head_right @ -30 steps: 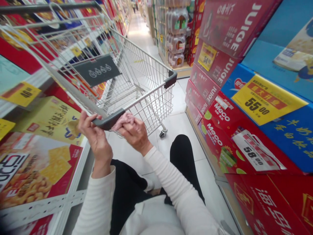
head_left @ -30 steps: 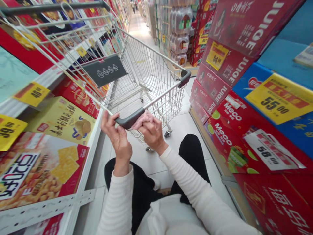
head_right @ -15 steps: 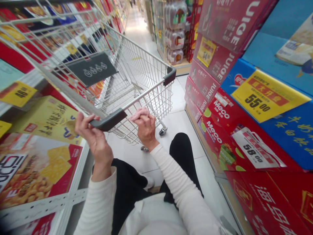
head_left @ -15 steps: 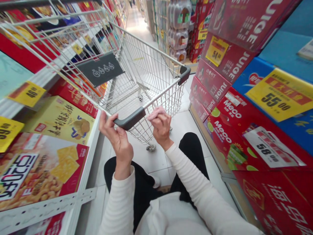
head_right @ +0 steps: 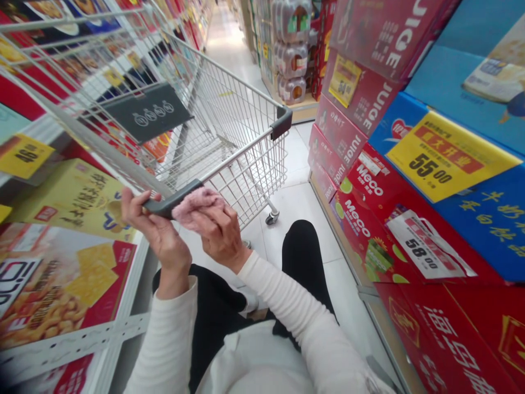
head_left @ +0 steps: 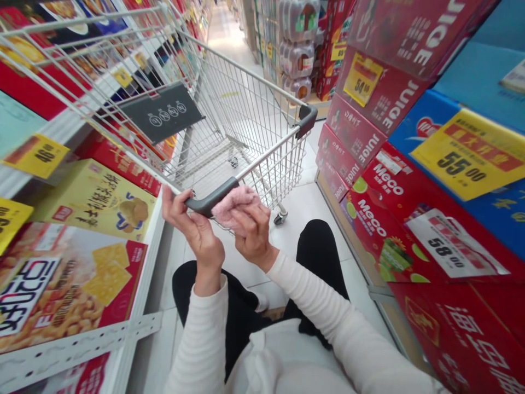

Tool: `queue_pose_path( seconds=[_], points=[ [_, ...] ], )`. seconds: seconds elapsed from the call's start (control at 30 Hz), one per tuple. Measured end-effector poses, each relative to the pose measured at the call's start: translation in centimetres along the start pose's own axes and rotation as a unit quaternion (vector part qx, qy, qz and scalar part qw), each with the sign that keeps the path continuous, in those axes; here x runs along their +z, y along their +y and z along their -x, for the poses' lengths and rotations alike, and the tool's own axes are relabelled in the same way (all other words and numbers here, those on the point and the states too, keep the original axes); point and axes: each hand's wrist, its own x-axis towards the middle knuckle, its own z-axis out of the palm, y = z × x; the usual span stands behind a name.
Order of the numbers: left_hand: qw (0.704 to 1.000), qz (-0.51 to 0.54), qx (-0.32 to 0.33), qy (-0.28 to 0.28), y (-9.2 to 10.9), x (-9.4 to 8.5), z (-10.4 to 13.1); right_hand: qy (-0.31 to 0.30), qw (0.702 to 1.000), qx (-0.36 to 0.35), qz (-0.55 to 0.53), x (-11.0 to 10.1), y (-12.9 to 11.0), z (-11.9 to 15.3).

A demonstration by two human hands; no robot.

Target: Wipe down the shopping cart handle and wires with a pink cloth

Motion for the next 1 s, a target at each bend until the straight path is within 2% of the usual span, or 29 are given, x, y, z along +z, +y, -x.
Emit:
queue_pose_path(
  seconds=[0.17, 0.33, 0.47, 0.6, 0.7, 0.8, 0.93, 1.0],
  points=[
    [1.0, 0.0, -0.002, -0.001, 0.0, 0.0, -0.1, -0.099, 0.992, -0.065, 0.04, -0.3, 1.2, 1.4],
    [1.0, 0.011, 0.0, -0.009, -0.4, -0.2, -0.2, -0.097, 0.992, -0.072, 0.035, -1.1, 0.4, 1.2],
    [1.0, 0.005, 0.003, -0.018, -0.5, -0.4, -0.3, -0.154, 0.979, -0.119, 0.055, -0.4, -0.2, 1.0],
    [1.0, -0.002, 0.004, -0.031, -0.5, -0.6, -0.2, -0.125, 0.978, -0.153, 0.069, -0.9, 0.7, 1.6],
    [1.0, -0.006, 0.003, -0.022, -0.5, -0.5, -0.2, -0.089, 0.989, -0.112, 0.038, -1.3, 1.8, 1.0],
    [1.0, -0.014, 0.001, -0.007, -0.3, -0.2, -0.1, -0.058, 0.995, -0.062, 0.057, -1.1, 2.4, -0.1],
    [1.0, -0.008, -0.003, 0.0, -0.3, 0.0, -0.2, -0.109, 0.99, -0.067, 0.065, -1.4, 3.0, -0.2],
    [1.0, -0.004, -0.016, -0.027, -0.5, -0.1, -0.2, -0.128, 0.988, -0.061, 0.053, -1.9, 3.7, -0.2]
  ],
)
